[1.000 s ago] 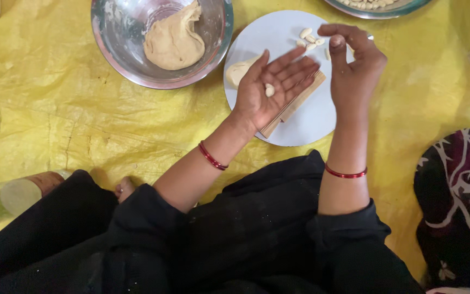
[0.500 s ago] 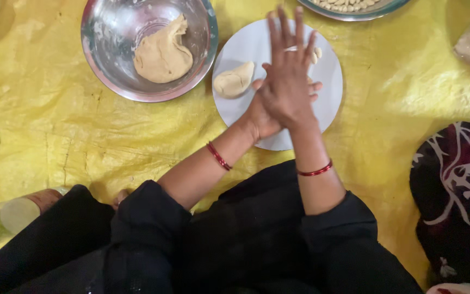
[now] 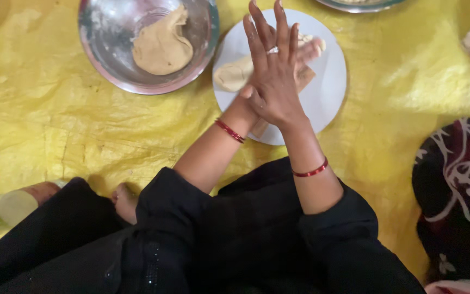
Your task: The person shapes small pieces of dough into ridged, oblong forms using a wooden grooved board. They roll each piece between their palms, press it onto the board to imprint ridges, and place the finished pieces onto a metal tray. The process is repeated continuously.
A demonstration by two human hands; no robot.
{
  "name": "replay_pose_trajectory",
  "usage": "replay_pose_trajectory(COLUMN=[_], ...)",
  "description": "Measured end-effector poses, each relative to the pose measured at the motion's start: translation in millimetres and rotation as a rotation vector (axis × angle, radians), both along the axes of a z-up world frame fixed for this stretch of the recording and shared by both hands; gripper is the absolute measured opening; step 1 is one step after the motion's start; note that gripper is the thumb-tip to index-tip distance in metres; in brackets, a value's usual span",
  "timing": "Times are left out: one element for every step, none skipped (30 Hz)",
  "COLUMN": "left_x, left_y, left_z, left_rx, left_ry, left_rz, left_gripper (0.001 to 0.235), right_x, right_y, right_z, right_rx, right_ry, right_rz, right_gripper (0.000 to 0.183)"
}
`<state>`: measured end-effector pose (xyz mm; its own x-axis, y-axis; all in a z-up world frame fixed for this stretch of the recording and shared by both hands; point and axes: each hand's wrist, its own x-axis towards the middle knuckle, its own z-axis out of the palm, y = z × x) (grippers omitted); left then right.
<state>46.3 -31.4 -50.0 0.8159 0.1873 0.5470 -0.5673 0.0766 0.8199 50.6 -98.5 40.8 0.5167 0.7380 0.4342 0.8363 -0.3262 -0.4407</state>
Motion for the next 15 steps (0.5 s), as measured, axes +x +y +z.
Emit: replay_pose_trajectory(left_x=[8, 15, 17, 18, 13, 8, 3, -2, -5, -8, -9, -9, -8, -6, -5], left_y=[4, 7, 10, 13, 12, 11, 12, 14, 13, 13, 11, 10, 10, 9, 10], left_z=[1, 3, 7, 11, 15, 19, 24, 28, 31, 32, 33, 32, 31, 30, 30], left_rx=[0.069, 0.137, 0.082, 0.024, -0.162, -0.351, -0.537, -0.726, -0.919, -0.933, -0.948, -0.960, -1.002, -1.042, -1.075], left_ry=[0.018, 0.035, 0.071, 0.109, 0.171, 0.230, 0.285, 0.339, 0.391, 0.301, 0.211, 0.123, 0.167, 0.211, 0.252], left_rz=[0.000, 0.000, -0.066, -0.127, -0.253, -0.378, -0.505, -0.630, -0.761, -0.726, -0.688, -0.647, -0.643, -0.637, -0.628], left_gripper=[0.092, 0.086, 0.080, 0.076, 0.076, 0.081, 0.089, 0.100, 0.113, 0.100, 0.089, 0.079, 0.075, 0.071, 0.068], right_x=[4, 10, 14, 17, 17, 14, 11, 7, 1, -4, -8, -10, -11, -11, -10], right_y=[0, -2, -2, -2, -3, -2, 0, 3, 4, 5, 3, 1, 0, 0, 0], right_z=[1, 5, 7, 10, 12, 12, 13, 12, 10, 8, 5, 3, 1, 0, 0], right_rx=[-0.042, -0.083, -0.033, 0.017, 0.069, -0.014, -0.092, -0.085, -0.081, 0.010, 0.099, 0.087, 0.073, 0.059, 0.065], right_ry=[-0.008, -0.015, 0.003, 0.022, 0.050, 0.023, -0.008, 0.030, 0.068, 0.176, 0.284, 0.315, 0.347, 0.379, 0.364], right_rz=[-0.055, -0.111, -0.089, -0.067, -0.033, -0.048, -0.064, -0.043, -0.028, 0.024, 0.075, 0.049, 0.030, 0.011, 0.031], right_gripper=[0.094, 0.091, 0.095, 0.099, 0.103, 0.101, 0.100, 0.101, 0.102, 0.106, 0.110, 0.110, 0.110, 0.110, 0.106])
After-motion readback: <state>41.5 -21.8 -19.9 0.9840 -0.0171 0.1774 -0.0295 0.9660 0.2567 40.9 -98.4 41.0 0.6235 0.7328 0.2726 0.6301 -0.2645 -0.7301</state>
